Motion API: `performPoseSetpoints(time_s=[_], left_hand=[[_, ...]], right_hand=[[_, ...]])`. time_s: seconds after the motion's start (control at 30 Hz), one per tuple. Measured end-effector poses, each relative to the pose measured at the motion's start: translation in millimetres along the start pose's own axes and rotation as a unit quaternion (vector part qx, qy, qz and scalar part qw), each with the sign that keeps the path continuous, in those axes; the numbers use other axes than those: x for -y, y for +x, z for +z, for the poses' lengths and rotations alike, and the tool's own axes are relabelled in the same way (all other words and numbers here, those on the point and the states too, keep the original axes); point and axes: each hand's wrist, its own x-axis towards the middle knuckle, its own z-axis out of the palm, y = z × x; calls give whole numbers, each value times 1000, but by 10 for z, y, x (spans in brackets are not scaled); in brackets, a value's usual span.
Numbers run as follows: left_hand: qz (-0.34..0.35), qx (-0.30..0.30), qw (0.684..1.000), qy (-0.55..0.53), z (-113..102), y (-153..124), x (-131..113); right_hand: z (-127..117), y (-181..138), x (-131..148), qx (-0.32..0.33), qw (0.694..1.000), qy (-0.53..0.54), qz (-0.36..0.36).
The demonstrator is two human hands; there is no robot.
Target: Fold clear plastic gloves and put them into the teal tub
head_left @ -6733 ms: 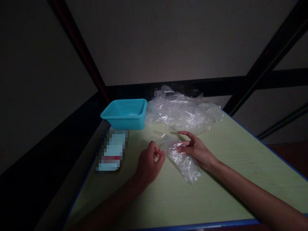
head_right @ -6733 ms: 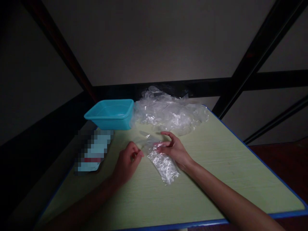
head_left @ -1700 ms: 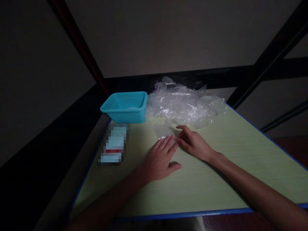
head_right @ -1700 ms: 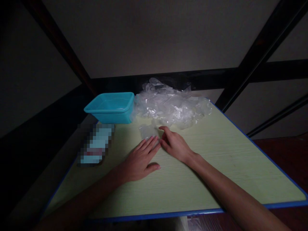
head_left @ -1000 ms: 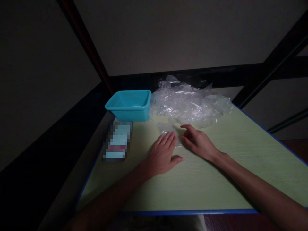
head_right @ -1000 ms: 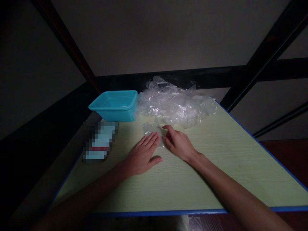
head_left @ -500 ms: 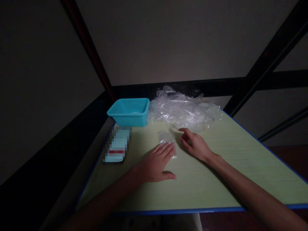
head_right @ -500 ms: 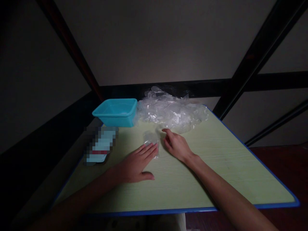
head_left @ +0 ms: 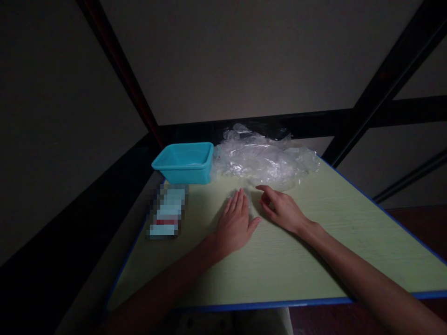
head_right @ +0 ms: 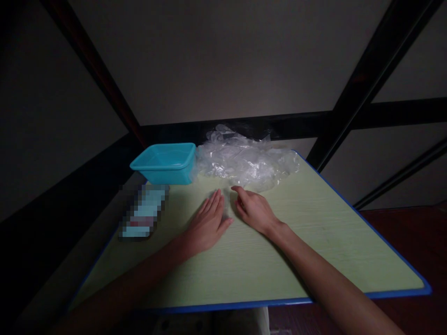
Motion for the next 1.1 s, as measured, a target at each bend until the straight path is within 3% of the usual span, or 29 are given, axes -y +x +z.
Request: performPoseSetpoints(time_s=[0.23, 1.1], left_hand=[[-35, -10, 998, 41, 170, 113, -53], [-41, -32, 998, 31, 202, 78, -46]], right_hand=[[1, -5, -11, 6, 1000, -12, -3], [30, 20, -44, 8, 999, 20, 25]])
